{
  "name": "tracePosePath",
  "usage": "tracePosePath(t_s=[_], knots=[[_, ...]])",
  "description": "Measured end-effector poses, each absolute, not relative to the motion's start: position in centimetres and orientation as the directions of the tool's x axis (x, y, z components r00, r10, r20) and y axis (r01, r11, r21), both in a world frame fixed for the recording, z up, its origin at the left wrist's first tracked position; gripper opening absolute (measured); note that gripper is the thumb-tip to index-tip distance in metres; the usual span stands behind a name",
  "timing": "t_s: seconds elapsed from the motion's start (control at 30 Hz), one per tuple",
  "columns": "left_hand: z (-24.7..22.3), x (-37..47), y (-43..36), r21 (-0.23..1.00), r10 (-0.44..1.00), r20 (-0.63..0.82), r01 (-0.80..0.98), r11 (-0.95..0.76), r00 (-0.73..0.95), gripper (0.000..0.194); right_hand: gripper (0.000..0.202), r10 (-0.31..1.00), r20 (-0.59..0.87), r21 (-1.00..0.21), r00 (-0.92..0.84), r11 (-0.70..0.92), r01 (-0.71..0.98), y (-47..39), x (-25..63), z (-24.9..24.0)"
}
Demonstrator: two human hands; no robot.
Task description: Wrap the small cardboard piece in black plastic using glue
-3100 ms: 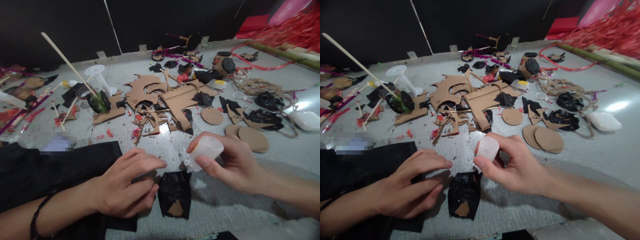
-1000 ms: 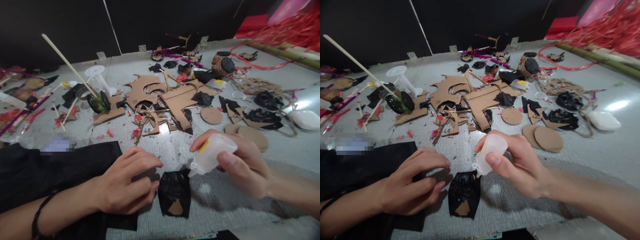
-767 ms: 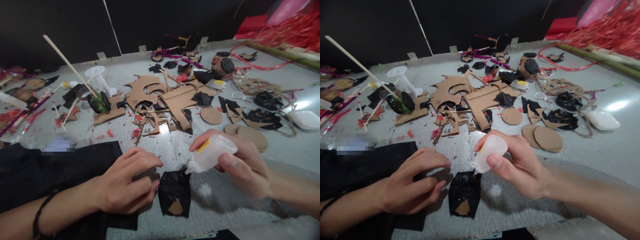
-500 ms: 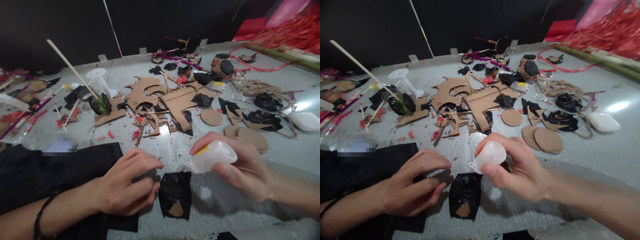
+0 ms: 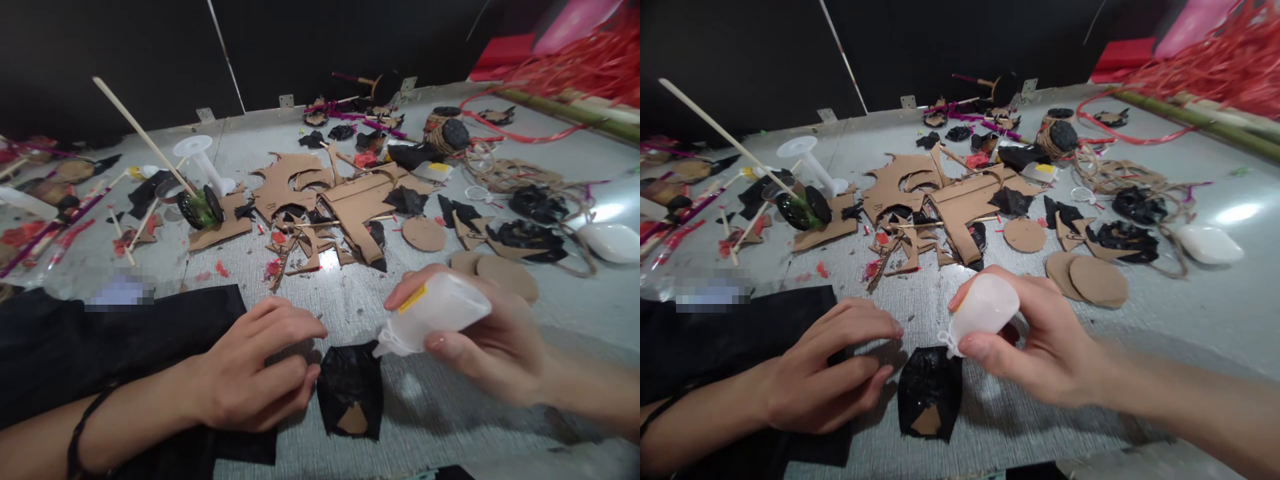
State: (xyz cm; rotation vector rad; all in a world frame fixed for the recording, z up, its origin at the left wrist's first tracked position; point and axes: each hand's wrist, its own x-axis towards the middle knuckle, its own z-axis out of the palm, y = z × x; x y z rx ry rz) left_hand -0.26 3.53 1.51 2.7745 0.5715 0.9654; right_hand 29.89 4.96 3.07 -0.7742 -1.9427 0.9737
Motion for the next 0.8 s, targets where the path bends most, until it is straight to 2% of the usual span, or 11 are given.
tracePosePath(t_s=[0.33, 0.7, 0.8], knots=[[1.6, -0.3, 3.6, 0.251, 0.393, 0.565, 0.303, -0.919, 0.725, 0.017, 0.023, 0.819, 0.332, -0.862, -0.468, 0.465, 0.204, 5.1, 29.6, 3.1], [1.5, -0.2, 3.5, 0.254, 0.404, 0.561, 0.314, -0.915, 0.723, 0.018, 0.036, 0.886, 0.221, -0.947, -0.407, 0.296, 0.129, 5.1, 28.9, 3.8], [1.5, -0.2, 3.5, 0.26, 0.405, 0.56, 0.311, -0.914, 0.723, 0.018, 0.038, 0.904, 0.132, -0.98, -0.407, 0.181, 0.083, 5.4, 28.8, 4.0]])
